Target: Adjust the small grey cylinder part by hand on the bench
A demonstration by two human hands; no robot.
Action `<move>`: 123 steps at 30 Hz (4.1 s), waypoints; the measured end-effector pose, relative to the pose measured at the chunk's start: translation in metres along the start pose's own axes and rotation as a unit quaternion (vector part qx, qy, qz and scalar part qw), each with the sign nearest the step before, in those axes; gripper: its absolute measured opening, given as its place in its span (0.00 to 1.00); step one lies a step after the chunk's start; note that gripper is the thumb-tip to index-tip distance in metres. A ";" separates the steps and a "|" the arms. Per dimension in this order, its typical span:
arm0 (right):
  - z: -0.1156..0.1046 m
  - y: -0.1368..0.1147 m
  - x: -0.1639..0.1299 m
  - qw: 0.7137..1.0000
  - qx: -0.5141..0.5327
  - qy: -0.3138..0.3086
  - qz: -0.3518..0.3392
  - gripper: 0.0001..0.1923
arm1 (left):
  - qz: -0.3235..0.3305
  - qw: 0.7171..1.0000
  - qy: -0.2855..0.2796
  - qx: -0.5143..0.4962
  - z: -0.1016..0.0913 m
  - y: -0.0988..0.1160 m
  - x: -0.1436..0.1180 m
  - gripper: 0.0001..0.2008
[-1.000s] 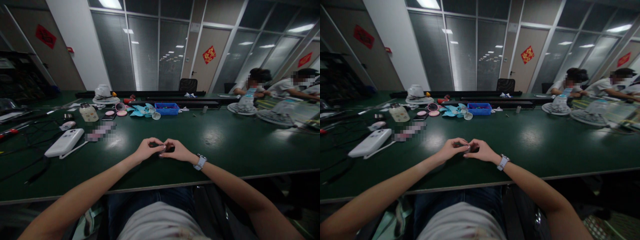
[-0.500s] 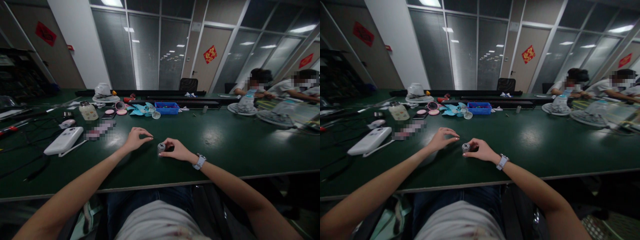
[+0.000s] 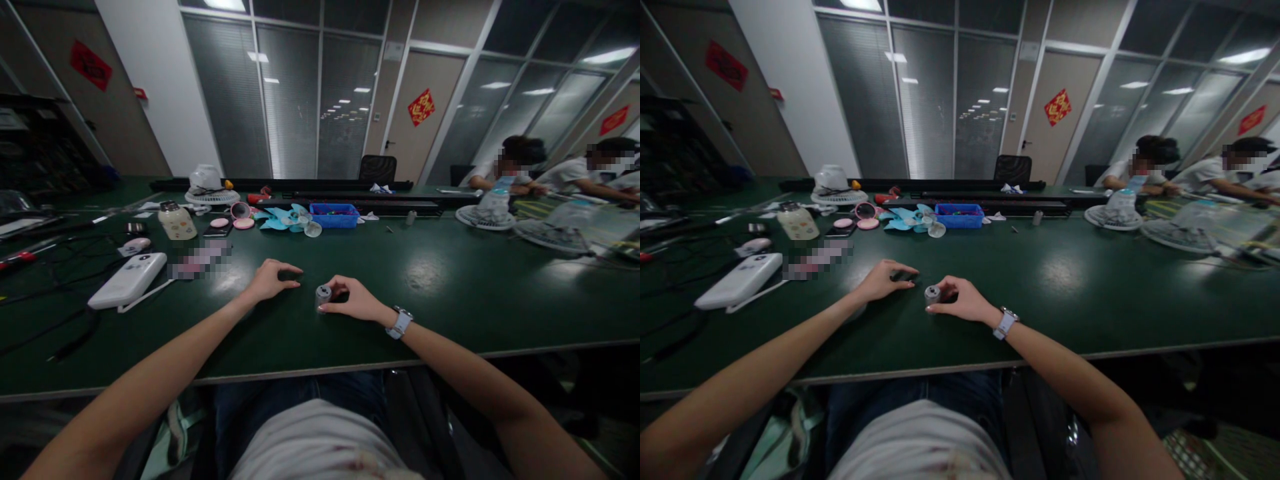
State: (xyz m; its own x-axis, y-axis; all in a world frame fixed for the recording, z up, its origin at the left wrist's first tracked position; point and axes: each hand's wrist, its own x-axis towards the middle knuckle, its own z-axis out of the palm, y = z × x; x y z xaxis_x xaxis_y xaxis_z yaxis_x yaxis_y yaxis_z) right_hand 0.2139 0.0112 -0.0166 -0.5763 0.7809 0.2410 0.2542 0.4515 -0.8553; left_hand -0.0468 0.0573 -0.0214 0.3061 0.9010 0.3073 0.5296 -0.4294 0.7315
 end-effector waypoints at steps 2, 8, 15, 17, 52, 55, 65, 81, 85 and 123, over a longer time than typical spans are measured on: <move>0.000 0.000 0.000 1.000 -0.001 0.000 0.000 0.22 | -0.003 1.000 -0.022 -0.011 0.002 0.003 -0.001 0.16; 0.000 0.001 0.001 1.000 0.003 -0.001 -0.002 0.21 | 0.020 0.999 -0.005 -0.049 0.010 0.023 -0.007 0.17; 0.000 0.000 0.000 1.000 0.011 -0.005 -0.004 0.21 | 0.071 0.991 0.039 -0.106 0.031 0.055 -0.021 0.18; 0.000 0.001 0.000 1.000 0.014 -0.006 -0.004 0.21 | 0.079 0.990 0.040 -0.108 0.036 0.059 -0.024 0.16; 0.002 0.001 0.000 0.999 0.032 -0.005 -0.008 0.20 | 0.029 0.978 -0.002 -0.209 0.046 0.059 -0.023 0.24; 0.002 0.001 0.000 0.999 0.031 -0.006 -0.010 0.20 | 0.030 0.978 0.004 -0.207 0.046 0.059 -0.024 0.24; 0.001 0.004 0.001 0.999 0.031 -0.007 -0.013 0.20 | 0.029 0.974 -0.049 -0.220 0.043 0.063 -0.026 0.24; 0.001 0.003 0.000 1.000 0.027 -0.011 -0.011 0.21 | 0.022 0.976 -0.020 -0.216 0.044 0.061 -0.025 0.22; 0.001 0.003 0.000 1.000 0.022 -0.010 -0.012 0.21 | 0.033 0.978 -0.025 -0.203 0.045 0.059 -0.026 0.21; 0.001 0.003 0.000 1.000 0.022 -0.005 -0.014 0.21 | 0.030 0.970 -0.056 -0.234 0.042 0.062 -0.027 0.22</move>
State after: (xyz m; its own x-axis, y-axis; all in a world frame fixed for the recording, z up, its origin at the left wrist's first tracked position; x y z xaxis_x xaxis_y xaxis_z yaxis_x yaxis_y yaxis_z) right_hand 0.2136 0.0120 -0.0195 -0.5905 0.7641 0.2598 0.2042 0.4529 -0.8679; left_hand 0.0110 0.0036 -0.0104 0.4242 0.8511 0.3094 0.0991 -0.3832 0.9183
